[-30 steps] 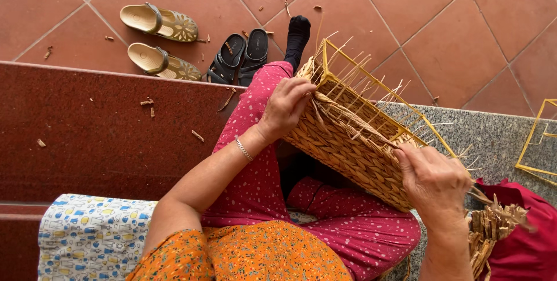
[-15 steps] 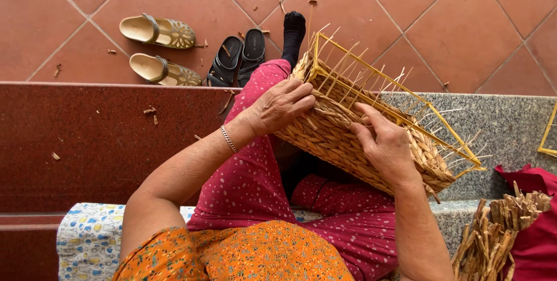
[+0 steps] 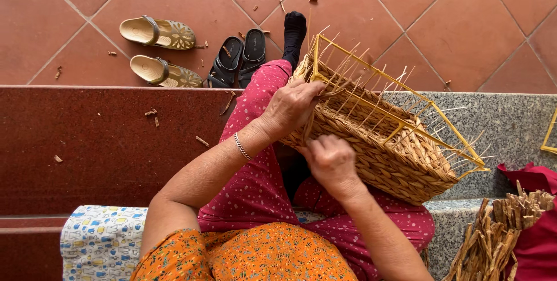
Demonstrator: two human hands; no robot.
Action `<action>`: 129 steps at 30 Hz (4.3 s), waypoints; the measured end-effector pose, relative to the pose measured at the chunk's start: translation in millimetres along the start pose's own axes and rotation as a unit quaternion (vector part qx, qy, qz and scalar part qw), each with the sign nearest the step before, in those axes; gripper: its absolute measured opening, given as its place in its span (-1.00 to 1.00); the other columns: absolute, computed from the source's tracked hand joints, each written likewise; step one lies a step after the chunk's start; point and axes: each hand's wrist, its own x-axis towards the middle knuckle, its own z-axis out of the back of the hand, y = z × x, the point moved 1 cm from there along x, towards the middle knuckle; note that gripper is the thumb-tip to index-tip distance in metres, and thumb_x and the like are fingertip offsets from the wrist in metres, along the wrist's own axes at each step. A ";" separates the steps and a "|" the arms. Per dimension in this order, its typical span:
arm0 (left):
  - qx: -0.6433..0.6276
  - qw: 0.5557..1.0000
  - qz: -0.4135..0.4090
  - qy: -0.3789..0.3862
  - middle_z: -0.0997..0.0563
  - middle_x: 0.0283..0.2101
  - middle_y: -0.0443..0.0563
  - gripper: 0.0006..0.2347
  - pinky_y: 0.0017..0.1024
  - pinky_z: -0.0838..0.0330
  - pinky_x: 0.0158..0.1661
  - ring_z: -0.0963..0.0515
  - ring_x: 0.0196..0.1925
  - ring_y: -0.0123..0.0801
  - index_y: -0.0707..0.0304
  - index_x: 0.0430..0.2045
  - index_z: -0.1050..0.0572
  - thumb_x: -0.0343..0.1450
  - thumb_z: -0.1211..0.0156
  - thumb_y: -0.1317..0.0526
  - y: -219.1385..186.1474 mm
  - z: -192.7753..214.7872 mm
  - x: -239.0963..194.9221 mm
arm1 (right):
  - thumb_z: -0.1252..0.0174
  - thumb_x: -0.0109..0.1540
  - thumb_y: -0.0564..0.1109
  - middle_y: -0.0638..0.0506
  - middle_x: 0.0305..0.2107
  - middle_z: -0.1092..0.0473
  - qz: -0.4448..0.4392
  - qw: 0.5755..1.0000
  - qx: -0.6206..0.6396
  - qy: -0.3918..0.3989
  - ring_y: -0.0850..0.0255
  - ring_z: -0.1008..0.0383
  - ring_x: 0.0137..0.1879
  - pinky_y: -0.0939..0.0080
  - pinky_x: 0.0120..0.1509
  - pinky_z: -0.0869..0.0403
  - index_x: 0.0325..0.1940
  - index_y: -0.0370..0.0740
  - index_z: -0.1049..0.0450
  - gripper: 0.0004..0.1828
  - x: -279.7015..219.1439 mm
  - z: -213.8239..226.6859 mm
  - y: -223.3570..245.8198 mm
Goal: The person weaves a rectangular basket by hand, interlacing dried palm strips through a yellow metal frame. They repeatedly pull the strips through the frame and tighten the weave to build up the basket walls.
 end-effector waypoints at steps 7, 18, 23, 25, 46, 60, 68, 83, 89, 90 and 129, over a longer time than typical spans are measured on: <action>-0.089 0.994 0.044 -0.037 -0.61 -0.19 0.14 -0.72 -0.25 -0.56 -0.08 -0.63 -0.11 -0.05 0.33 -0.10 -0.46 0.32 -0.26 0.45 -7.9 4.7 3.4 | -0.36 0.28 -0.04 0.06 0.05 -0.54 0.074 0.973 -0.176 -0.130 0.16 -0.37 0.05 0.16 0.08 -0.29 0.08 -0.14 -0.62 -0.69 65.5 59.1 -27.2; -0.089 0.995 0.044 -0.030 -0.60 -0.29 0.02 -0.72 -0.29 -0.54 -0.13 -0.60 -0.20 -0.17 0.28 -0.10 -0.53 0.32 -0.30 0.44 -4.9 1.4 2.9 | -0.31 0.34 -0.10 0.10 -0.40 -0.36 0.028 0.983 -0.158 -0.088 0.17 -0.30 -0.11 0.06 0.13 -0.17 -0.29 -0.10 -0.47 -0.83 67.1 34.8 -37.1; -0.047 0.999 0.016 0.014 -0.59 -0.30 0.01 -0.80 -0.25 -0.52 -0.11 -0.56 -0.17 -0.14 0.22 -0.27 -0.54 0.28 -0.35 0.35 -3.8 2.4 4.6 | -0.14 0.27 -0.17 0.07 -0.50 -0.33 0.049 0.964 -0.260 0.001 0.16 -0.35 -0.20 0.06 0.08 -0.24 -0.37 -0.08 -0.43 -0.89 76.6 32.1 -23.9; -0.022 0.999 0.018 0.042 -0.57 -0.32 -0.01 -0.80 -0.26 -0.50 -0.08 -0.54 -0.15 -0.15 0.19 -0.32 -0.49 0.27 -0.37 0.33 -5.3 3.2 6.4 | -0.05 0.29 -0.22 0.04 -0.56 -0.36 -0.015 0.964 -0.229 0.131 0.17 -0.35 -0.30 0.06 -0.07 -0.27 -0.42 -0.08 -0.43 -0.81 91.1 36.2 -33.5; 0.105 0.978 -0.177 -0.013 -0.47 -0.03 0.00 -0.78 -0.28 -0.42 0.02 -0.52 -0.05 -0.29 0.18 -0.15 -0.40 0.38 -0.25 0.26 -18.5 9.6 -13.0 | -0.13 0.34 -0.12 0.00 -0.55 -0.52 -0.400 0.801 0.382 0.229 0.33 -0.45 -0.55 0.30 -0.47 -0.45 -0.12 -0.29 -0.58 -0.80 67.5 33.3 -75.9; 0.002 0.995 -0.098 0.002 -0.55 0.02 0.09 -0.84 -0.25 -0.50 0.07 -0.58 0.01 -0.11 0.30 -0.19 -0.40 0.45 -0.24 0.39 -21.1 25.0 -14.5 | -0.16 0.32 -0.09 0.05 -0.34 -0.62 -0.284 0.877 0.345 0.176 0.40 -0.58 -0.37 0.37 -0.30 -0.57 0.09 -0.21 -0.59 -0.71 58.1 46.3 -70.7; -0.032 0.995 -0.092 0.020 -0.61 -0.02 0.08 -0.84 -0.23 -0.54 0.07 -0.64 0.02 -0.11 0.28 -0.25 -0.38 0.43 -0.26 0.40 -17.1 26.1 -18.1 | -0.32 0.29 -0.02 0.04 -0.53 -0.55 -0.293 0.934 0.207 -0.006 0.30 -0.57 -0.45 0.25 -0.36 -0.53 -0.28 -0.24 -0.57 -0.77 53.1 10.6 -44.2; 0.043 0.994 0.086 0.052 -0.62 -0.43 0.12 -0.81 -0.19 -0.51 -0.47 -0.66 -0.46 -0.03 0.21 -0.09 -0.39 0.45 -0.19 0.37 -12.4 -8.2 2.9 | -0.22 0.32 -0.11 0.02 -0.44 -0.45 -0.143 0.977 0.025 -0.157 0.10 -0.50 -0.32 0.12 -0.24 -0.49 -0.19 -0.17 -0.48 -0.90 -13.9 6.8 -9.0; -0.020 0.990 0.110 0.090 -0.66 -0.41 0.11 -0.89 -0.22 -0.56 -0.38 -0.70 -0.38 -0.08 0.25 -0.23 -0.49 0.43 -0.26 0.32 -19.8 11.3 10.2 | -0.27 0.38 -0.04 0.02 -0.43 -0.52 -0.193 0.964 0.074 -0.166 0.25 -0.53 -0.37 0.31 -0.35 -0.51 -0.17 -0.14 -0.54 -0.86 -23.4 11.2 -51.7; -0.009 0.989 0.113 0.096 -0.66 -0.40 0.11 -0.92 -0.22 -0.57 -0.36 -0.70 -0.36 -0.09 0.25 -0.27 -0.52 0.43 -0.27 0.31 -21.1 10.8 12.3 | -0.25 0.40 -0.05 0.01 -0.40 -0.54 -0.193 0.963 0.083 -0.171 0.27 -0.55 -0.37 0.34 -0.36 -0.52 -0.10 -0.17 -0.55 -0.85 -20.4 10.7 -57.5; 0.097 0.987 0.054 0.113 -0.61 -0.16 0.14 -0.92 -0.59 -0.45 -0.30 -0.57 -0.39 -0.48 0.47 -0.09 -0.60 0.56 -0.28 0.48 19.7 26.5 -21.2 | -0.30 0.26 -0.15 -0.14 -0.15 -0.40 -0.706 0.665 -0.149 -0.194 -0.08 -0.35 0.07 -0.11 0.10 -0.38 -0.10 -0.17 -0.54 -0.85 -500.7 3.3 -274.8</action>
